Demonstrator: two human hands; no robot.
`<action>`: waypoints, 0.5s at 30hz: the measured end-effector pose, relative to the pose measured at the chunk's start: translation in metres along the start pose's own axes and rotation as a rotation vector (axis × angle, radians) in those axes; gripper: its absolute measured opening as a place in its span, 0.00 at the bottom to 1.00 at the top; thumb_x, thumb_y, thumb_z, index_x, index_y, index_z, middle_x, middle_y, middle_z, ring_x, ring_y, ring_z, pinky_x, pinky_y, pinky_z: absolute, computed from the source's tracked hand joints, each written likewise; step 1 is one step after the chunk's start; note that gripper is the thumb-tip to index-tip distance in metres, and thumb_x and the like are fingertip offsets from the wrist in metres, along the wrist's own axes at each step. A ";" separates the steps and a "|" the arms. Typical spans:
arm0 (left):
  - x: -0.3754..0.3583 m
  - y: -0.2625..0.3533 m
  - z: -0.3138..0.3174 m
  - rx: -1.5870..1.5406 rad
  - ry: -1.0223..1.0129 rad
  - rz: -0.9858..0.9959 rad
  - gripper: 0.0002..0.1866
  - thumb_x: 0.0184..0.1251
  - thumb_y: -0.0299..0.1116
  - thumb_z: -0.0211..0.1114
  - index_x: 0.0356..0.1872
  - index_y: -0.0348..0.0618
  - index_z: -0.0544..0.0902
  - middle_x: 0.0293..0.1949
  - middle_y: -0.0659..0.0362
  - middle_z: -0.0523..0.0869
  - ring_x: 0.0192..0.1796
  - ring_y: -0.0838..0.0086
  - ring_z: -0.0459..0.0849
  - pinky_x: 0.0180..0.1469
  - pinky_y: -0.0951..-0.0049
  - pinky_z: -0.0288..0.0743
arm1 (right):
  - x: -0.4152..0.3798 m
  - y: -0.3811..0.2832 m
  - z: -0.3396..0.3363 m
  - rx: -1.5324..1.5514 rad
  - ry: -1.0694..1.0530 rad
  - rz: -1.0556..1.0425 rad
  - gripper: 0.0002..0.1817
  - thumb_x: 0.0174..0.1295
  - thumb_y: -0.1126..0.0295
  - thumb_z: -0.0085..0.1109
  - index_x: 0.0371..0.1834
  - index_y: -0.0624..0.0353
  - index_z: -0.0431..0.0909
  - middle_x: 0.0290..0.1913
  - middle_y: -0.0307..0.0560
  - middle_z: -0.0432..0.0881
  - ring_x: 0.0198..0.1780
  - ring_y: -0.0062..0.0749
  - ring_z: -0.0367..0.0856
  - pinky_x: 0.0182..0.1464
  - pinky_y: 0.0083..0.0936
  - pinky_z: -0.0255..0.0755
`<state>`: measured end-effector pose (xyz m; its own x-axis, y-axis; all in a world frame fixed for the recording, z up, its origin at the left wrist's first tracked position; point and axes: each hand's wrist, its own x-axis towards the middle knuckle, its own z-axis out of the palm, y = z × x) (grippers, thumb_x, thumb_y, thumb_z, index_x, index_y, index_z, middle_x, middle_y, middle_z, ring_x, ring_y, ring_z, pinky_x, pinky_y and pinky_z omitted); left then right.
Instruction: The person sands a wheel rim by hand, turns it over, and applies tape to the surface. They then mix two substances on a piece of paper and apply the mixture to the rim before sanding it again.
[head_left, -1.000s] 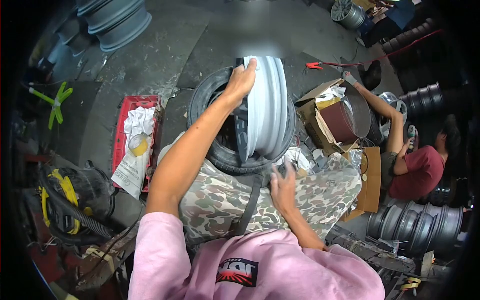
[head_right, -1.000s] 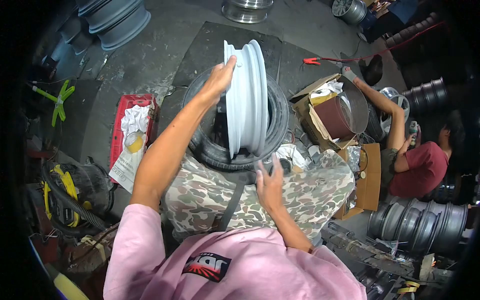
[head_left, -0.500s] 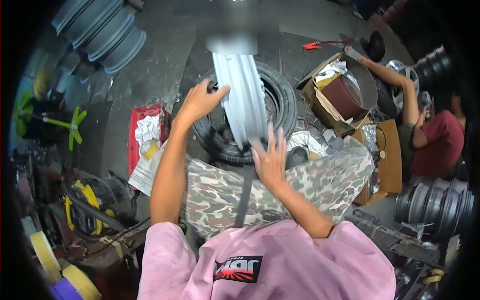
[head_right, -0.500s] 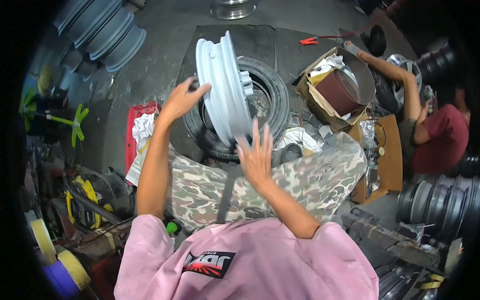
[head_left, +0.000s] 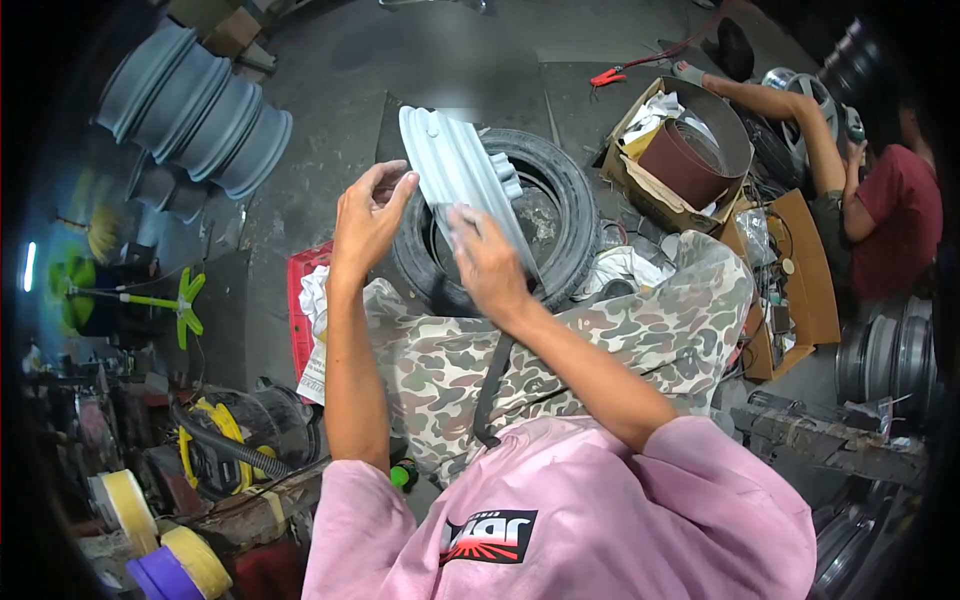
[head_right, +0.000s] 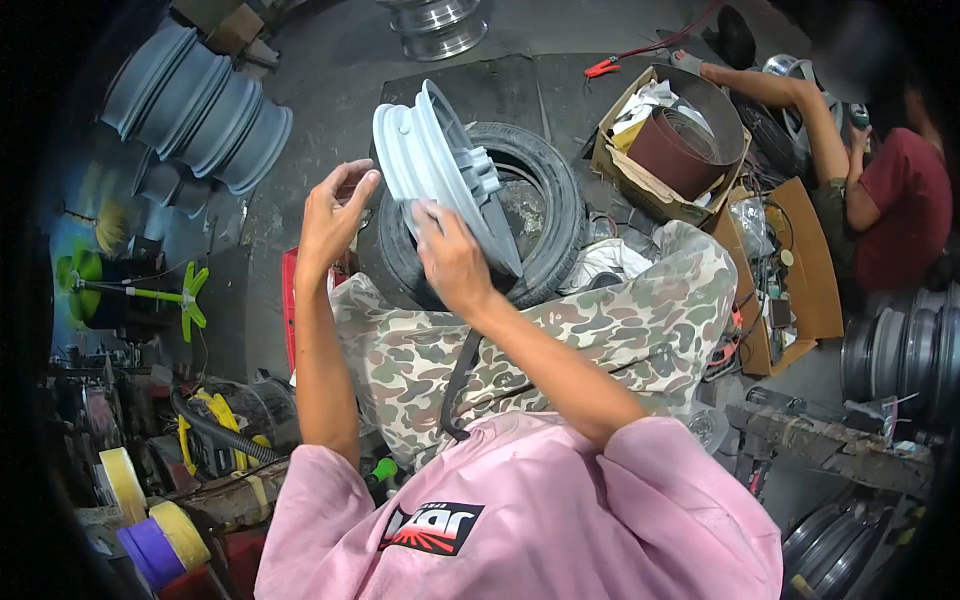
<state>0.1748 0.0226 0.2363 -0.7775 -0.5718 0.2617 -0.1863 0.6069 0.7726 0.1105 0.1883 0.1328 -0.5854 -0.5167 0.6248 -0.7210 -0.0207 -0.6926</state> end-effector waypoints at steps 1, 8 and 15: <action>-0.003 0.002 0.000 0.002 -0.006 0.009 0.22 0.72 0.42 0.70 0.55 0.30 0.85 0.43 0.46 0.92 0.47 0.66 0.90 0.53 0.68 0.81 | -0.013 0.005 0.003 -0.003 0.011 0.001 0.18 0.70 0.79 0.58 0.62 0.68 0.79 0.58 0.61 0.80 0.59 0.58 0.81 0.61 0.41 0.77; -0.023 -0.041 -0.001 0.044 -0.040 -0.098 0.19 0.76 0.39 0.67 0.55 0.32 0.86 0.43 0.55 0.91 0.46 0.74 0.87 0.53 0.72 0.79 | -0.136 0.061 -0.005 -0.016 -0.155 0.577 0.13 0.71 0.73 0.56 0.53 0.68 0.83 0.52 0.65 0.83 0.51 0.62 0.84 0.55 0.45 0.77; -0.045 -0.093 0.029 -0.171 -0.107 -0.254 0.22 0.84 0.44 0.57 0.58 0.33 0.84 0.44 0.57 0.89 0.42 0.79 0.85 0.46 0.78 0.79 | -0.057 0.000 -0.006 -0.022 -0.001 0.424 0.14 0.72 0.67 0.54 0.42 0.69 0.85 0.40 0.65 0.84 0.46 0.64 0.83 0.50 0.50 0.75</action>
<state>0.2098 0.0084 0.1361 -0.7794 -0.6265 -0.0073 -0.2858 0.3451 0.8940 0.1413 0.2232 0.0998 -0.8311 -0.4768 0.2861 -0.4247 0.2121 -0.8802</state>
